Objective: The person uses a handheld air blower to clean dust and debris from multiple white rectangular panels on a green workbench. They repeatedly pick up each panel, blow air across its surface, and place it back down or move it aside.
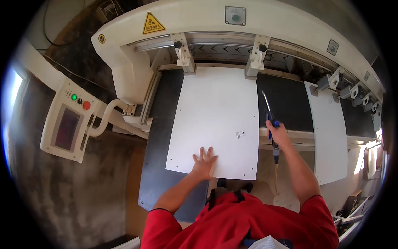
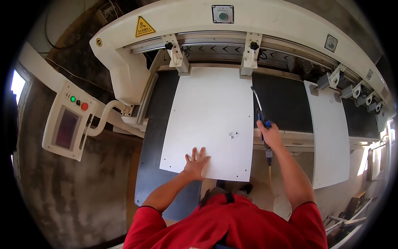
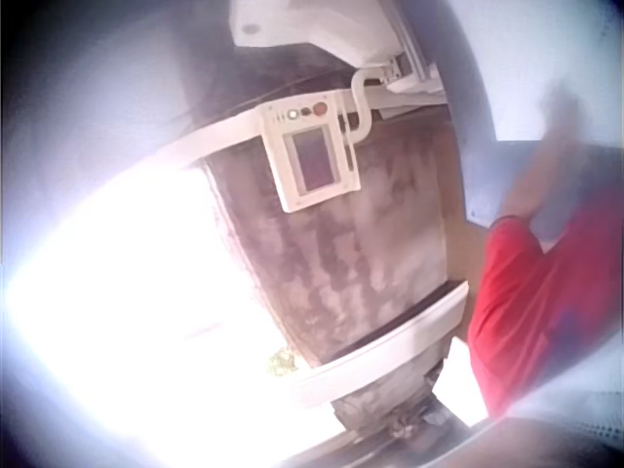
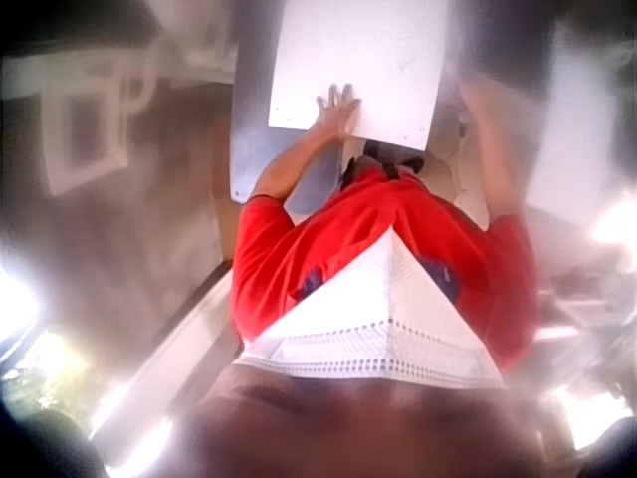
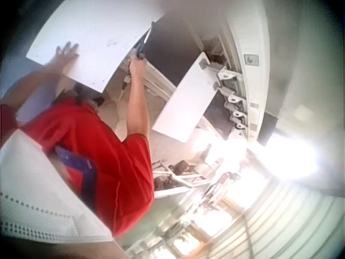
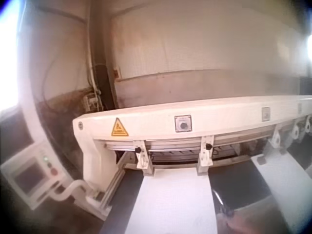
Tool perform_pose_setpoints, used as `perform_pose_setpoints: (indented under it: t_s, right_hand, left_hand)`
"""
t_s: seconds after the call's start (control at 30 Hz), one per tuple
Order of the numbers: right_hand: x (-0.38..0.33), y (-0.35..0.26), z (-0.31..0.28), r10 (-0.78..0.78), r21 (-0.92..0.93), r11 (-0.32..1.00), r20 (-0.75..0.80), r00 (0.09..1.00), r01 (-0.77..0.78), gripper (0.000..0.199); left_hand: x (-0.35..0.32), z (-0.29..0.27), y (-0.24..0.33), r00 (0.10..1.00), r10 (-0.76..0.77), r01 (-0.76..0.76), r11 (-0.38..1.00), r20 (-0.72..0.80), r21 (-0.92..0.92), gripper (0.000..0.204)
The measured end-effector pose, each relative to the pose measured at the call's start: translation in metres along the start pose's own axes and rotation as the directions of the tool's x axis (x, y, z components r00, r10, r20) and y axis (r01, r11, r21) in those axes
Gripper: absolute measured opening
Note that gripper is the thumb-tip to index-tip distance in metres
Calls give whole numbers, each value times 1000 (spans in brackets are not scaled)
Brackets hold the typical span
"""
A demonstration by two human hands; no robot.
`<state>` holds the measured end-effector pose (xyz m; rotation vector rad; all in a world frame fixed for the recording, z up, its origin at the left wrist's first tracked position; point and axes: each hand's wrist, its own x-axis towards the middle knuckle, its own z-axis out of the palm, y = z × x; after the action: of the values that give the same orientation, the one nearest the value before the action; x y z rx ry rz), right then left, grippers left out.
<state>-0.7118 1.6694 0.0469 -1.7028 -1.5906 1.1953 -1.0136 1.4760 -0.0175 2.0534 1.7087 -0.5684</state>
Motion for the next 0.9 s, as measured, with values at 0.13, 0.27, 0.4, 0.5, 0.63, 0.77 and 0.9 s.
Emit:
perform_pose_setpoints:
  t_s: [0.13,0.27,0.4,0.5,0.63,0.77,0.9]
  right_hand:
    - [19,-151,-19,-308,106,945,-24,951,308,46]
    - [51,-241,-24,-322,-6,947,-58,945,322,42]
    - [70,-265,-14,-228,147,962,-21,973,229,41]
    - [59,-272,-15,-184,184,966,-2,983,182,42]
    - [31,-219,-17,-238,214,956,165,957,201,41]
    - [-26,-90,-2,63,62,994,308,949,-86,36]
    - [-121,29,-13,286,-51,958,299,911,-284,36]
  left_hand:
    - [5,-2,-4,999,8,-12,996,45,90,113]
    - [5,3,-4,1000,18,-20,995,15,93,112]
    - [5,5,-2,999,34,-30,993,-34,111,112]
    - [8,7,-5,999,4,-1,994,-35,105,114]
    - [5,5,-4,1000,-7,8,996,-17,86,114]
    - [5,1,-3,1000,-2,4,997,-20,82,113]
    - [5,4,-1,998,12,-8,998,-58,69,111]
